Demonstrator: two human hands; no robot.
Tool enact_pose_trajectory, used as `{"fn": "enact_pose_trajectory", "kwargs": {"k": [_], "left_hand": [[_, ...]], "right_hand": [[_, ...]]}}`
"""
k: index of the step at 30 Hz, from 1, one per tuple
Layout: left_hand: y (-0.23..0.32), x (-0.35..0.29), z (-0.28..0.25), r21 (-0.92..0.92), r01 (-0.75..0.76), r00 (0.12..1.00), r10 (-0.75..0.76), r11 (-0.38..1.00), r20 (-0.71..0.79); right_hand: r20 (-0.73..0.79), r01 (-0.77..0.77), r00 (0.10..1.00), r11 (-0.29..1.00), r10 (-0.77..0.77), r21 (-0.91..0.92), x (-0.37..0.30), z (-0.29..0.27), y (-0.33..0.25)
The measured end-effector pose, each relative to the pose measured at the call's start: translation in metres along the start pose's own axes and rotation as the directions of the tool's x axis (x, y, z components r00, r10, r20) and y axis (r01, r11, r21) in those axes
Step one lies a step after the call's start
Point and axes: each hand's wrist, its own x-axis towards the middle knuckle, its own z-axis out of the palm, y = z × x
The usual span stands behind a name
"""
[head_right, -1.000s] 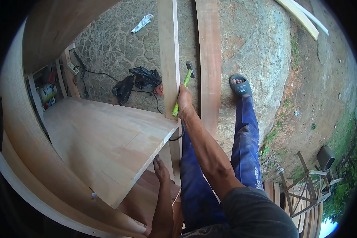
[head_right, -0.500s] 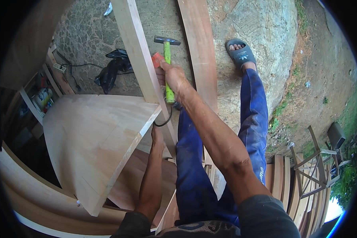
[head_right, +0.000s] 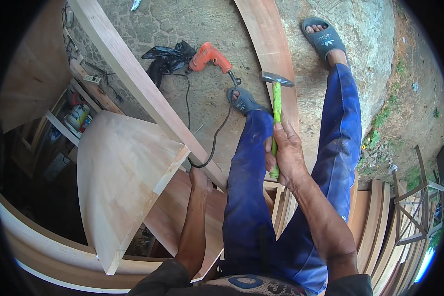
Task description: The person assembles a large wooden frame on the floor, using a nail gun to attach a curved wooden piece to the frame structure. They then use a hammer to secure the joints and adjust the alignment of the frame components.
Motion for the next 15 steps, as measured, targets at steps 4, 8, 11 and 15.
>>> {"fn": "enact_pose_trajectory", "kwargs": {"k": [4, 8, 11, 15], "left_hand": [[-0.003, 0.005, -0.010, 0.078, -0.028, 0.998, 0.024, 0.997, 0.050], [-0.011, 0.006, -0.026, -0.005, -0.034, 0.999, 0.034, 0.999, -0.021], [-0.011, 0.011, -0.026, -0.039, -0.025, 0.999, 0.024, 0.999, -0.026], [-0.012, 0.009, -0.031, 0.014, -0.040, 0.999, 0.041, 0.999, -0.034]], "right_hand": [[0.283, -0.177, 0.903, 0.881, 0.322, -0.439, -0.018, -0.014, -0.008], [0.120, -0.132, 0.983, 0.989, 0.139, -0.062, 0.001, -0.021, -0.014], [-0.128, -0.053, 0.990, 0.998, 0.057, 0.035, 0.013, -0.011, -0.002], [0.279, -0.328, 0.855, 0.872, 0.437, -0.363, 0.007, -0.014, -0.012]]}}
